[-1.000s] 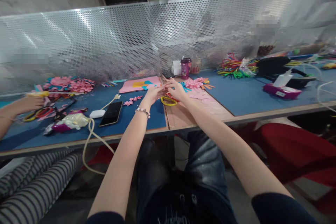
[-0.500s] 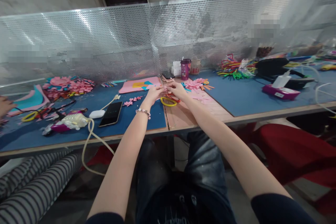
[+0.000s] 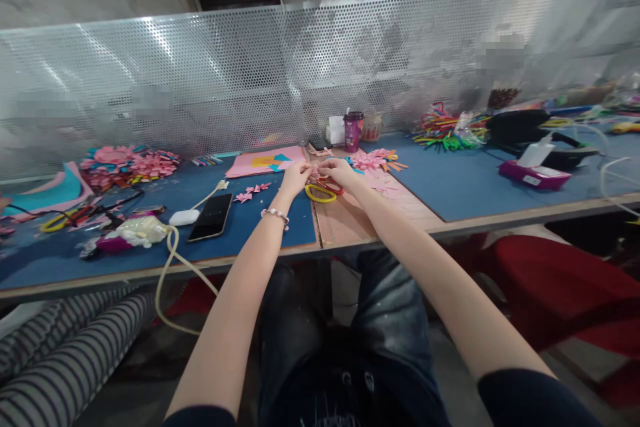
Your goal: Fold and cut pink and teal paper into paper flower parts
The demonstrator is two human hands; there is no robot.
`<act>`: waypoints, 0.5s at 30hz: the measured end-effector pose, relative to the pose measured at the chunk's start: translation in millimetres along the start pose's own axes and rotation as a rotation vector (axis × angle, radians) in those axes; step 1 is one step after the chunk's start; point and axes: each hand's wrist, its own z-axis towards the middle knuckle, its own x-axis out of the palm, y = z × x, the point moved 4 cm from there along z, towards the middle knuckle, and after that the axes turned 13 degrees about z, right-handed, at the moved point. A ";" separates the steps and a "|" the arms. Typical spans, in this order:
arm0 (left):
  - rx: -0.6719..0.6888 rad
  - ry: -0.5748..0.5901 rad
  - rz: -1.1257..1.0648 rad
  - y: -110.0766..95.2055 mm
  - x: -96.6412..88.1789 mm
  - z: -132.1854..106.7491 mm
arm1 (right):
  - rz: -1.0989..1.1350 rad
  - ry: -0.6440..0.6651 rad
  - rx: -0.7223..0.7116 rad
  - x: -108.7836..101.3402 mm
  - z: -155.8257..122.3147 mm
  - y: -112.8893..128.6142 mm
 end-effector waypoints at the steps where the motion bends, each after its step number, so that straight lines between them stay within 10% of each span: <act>1: 0.012 -0.007 -0.001 -0.8 -0.6 -0.5 | -0.007 0.001 -0.018 -0.3 0.4 0.3; 15: 0.053 0.020 -0.088 -9.6 -0.8 -7.4 | -0.117 -0.024 -0.151 -3.9 2.0 2.5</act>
